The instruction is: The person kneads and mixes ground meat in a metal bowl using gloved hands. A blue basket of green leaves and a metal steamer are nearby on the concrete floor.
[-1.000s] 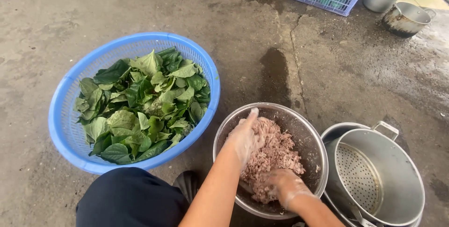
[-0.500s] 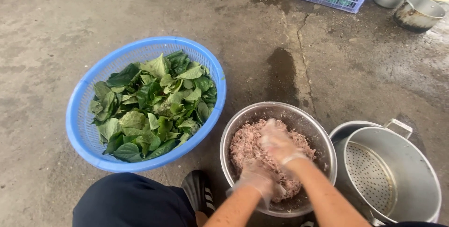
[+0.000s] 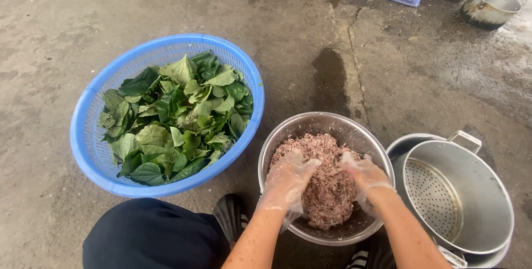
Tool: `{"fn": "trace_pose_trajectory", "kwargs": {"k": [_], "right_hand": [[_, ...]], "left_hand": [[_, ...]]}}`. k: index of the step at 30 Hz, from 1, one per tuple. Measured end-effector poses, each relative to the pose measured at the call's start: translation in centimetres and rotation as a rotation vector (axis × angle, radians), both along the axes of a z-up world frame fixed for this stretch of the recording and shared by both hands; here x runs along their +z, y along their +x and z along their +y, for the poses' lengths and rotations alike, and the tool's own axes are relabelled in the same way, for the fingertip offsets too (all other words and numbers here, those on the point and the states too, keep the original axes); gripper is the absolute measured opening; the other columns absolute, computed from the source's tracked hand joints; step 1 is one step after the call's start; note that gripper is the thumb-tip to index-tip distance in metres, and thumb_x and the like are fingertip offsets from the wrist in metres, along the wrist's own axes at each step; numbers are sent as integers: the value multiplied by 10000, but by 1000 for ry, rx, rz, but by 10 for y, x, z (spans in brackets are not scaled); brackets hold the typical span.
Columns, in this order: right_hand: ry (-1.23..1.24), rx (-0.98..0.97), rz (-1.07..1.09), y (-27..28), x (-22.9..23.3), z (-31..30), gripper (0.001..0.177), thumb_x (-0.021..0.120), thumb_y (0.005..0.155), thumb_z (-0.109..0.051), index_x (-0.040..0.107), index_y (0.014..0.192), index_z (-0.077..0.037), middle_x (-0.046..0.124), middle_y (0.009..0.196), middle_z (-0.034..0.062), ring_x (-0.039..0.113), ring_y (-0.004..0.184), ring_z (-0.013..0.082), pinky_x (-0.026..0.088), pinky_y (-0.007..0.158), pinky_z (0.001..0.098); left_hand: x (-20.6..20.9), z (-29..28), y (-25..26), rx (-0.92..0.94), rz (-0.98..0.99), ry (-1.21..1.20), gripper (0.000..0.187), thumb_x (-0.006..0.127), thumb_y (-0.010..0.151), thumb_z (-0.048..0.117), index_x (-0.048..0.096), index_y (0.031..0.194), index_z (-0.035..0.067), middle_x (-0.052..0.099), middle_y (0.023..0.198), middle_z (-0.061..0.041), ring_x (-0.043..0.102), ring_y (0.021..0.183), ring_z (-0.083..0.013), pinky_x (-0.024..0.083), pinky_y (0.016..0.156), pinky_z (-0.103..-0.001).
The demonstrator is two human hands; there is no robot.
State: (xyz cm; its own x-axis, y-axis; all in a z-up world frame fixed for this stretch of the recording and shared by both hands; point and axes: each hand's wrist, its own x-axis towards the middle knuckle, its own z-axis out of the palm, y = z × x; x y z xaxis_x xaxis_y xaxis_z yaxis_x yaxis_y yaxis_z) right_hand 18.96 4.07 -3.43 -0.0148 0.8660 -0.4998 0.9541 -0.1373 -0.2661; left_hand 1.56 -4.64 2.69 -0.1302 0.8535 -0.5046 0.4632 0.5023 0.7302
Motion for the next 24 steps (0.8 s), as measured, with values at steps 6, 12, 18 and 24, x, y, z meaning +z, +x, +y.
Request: {"fn": "trace_pose_trajectory", "kwargs": {"k": [6,12,18,24], "right_hand": [[-513,-738,681,10,-52,17,871,438,804,-741,119,1485,-303,146,1552,5,109,1423,324,111,1057,673],[-537,-678,720,-33,-8,-11,858,488,790,-702,189,1481,-292,151,1556,49,157,1426,283,92,1147,531],[-176,-627,701,-55,26,-38,640,572,818,-330,433,1350,-3,406,1425,212,333,1345,346,291,1097,480],[-29,-264,463,-25,-5,-16,468,634,727,-211,659,1092,81,648,1114,275,583,1112,389,462,938,461]], "left_hand": [[-30,5,-5,149,55,-182,955,407,781,734,84,1483,172,60,1554,-88,70,1434,-250,135,1154,-421],[5,8,23,329,-185,-300,1130,438,705,832,181,1454,25,166,1501,-258,156,1423,-330,130,1183,-415],[-37,8,38,477,-445,-166,1032,558,776,732,174,1461,63,156,1497,-232,142,1390,-397,219,1087,-567],[-99,27,48,617,-464,224,505,718,722,366,637,1072,11,663,984,-214,625,988,-307,473,825,-436]]}}
